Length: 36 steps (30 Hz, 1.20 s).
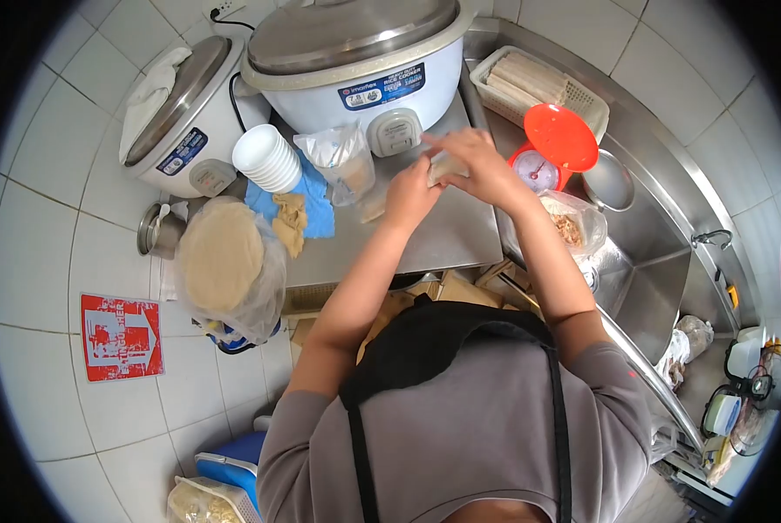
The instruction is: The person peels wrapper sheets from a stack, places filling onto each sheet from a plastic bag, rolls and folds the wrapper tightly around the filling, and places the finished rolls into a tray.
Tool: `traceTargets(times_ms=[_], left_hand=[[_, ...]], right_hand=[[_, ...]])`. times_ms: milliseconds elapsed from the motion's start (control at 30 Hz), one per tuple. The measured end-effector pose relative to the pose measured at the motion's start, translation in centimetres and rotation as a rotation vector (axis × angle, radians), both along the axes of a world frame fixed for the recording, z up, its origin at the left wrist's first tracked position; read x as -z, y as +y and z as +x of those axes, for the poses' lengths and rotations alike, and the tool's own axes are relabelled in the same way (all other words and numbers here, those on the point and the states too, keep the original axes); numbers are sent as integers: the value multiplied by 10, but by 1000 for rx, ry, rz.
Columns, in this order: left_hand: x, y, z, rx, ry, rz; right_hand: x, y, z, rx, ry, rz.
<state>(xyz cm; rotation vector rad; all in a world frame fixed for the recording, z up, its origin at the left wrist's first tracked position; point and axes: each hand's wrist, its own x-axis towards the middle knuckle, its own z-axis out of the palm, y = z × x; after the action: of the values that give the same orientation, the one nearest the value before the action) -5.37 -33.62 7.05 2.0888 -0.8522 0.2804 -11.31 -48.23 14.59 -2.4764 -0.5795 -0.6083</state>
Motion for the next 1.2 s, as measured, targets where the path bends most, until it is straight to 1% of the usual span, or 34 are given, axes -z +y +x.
traceTargets(times_ms=[100, 200, 233, 300, 333, 400, 500, 567, 667, 767, 833, 867, 900, 933, 967, 1000, 1033, 1067, 1133, 1200], left_hand=[[-29, -14, -3, 17, 79, -333], [-56, -12, -15, 211, 467, -475], [-59, -13, -16, 213, 376, -504], [-62, -16, -20, 215, 195, -559], [-64, -17, -23, 219, 219, -603], [-69, -19, -29, 224, 266, -692], [-70, -16, -33, 166, 360, -719], [-73, -10, -32, 164, 336, -682], [-83, -1, -33, 141, 234, -641], [-91, 4, -36, 144, 115, -605], [-88, 8, -33, 181, -6, -532], [-90, 13, -32, 273, 203, -538], [-92, 22, -31, 364, 413, -541], [-97, 28, -32, 452, 625, -538], [-106, 31, -34, 529, 708, -537], [-111, 34, -34, 611, 755, -505], [-115, 38, -32, 692, 800, -471], [-118, 41, -32, 773, 844, -433], [-120, 45, -32, 723, 850, -405], [-115, 50, -28, 690, 836, -391]], right_hand=[[-17, -6, -10, 118, -290, 436], [-20, -2, -23, 1, -242, 340], [-23, 7, -27, 9, -214, 388], [-29, 13, -28, 23, -322, 321], [-32, 15, -28, 28, -374, 288], [-38, 19, -30, 16, -374, 222], [-42, 25, -30, 9, -409, 120], [-44, 29, -28, -4, -428, 71], [-43, 35, -25, -52, -376, 99], [-60, 36, -27, -76, -300, 20], [-69, 28, -21, -178, -160, 11], [-76, 20, -17, -229, -89, 5], [-86, 9, -14, -336, -58, -55], [-92, 8, -10, -430, 16, 66], [-97, 7, -6, -525, 94, 184], [-102, 7, -3, -621, 176, 302], [-108, 10, -1, -643, 117, 196], [-112, 12, -1, -638, 130, 106], [-121, 15, -1, -619, 149, -73], [-121, 22, -4, -604, 110, -153]])
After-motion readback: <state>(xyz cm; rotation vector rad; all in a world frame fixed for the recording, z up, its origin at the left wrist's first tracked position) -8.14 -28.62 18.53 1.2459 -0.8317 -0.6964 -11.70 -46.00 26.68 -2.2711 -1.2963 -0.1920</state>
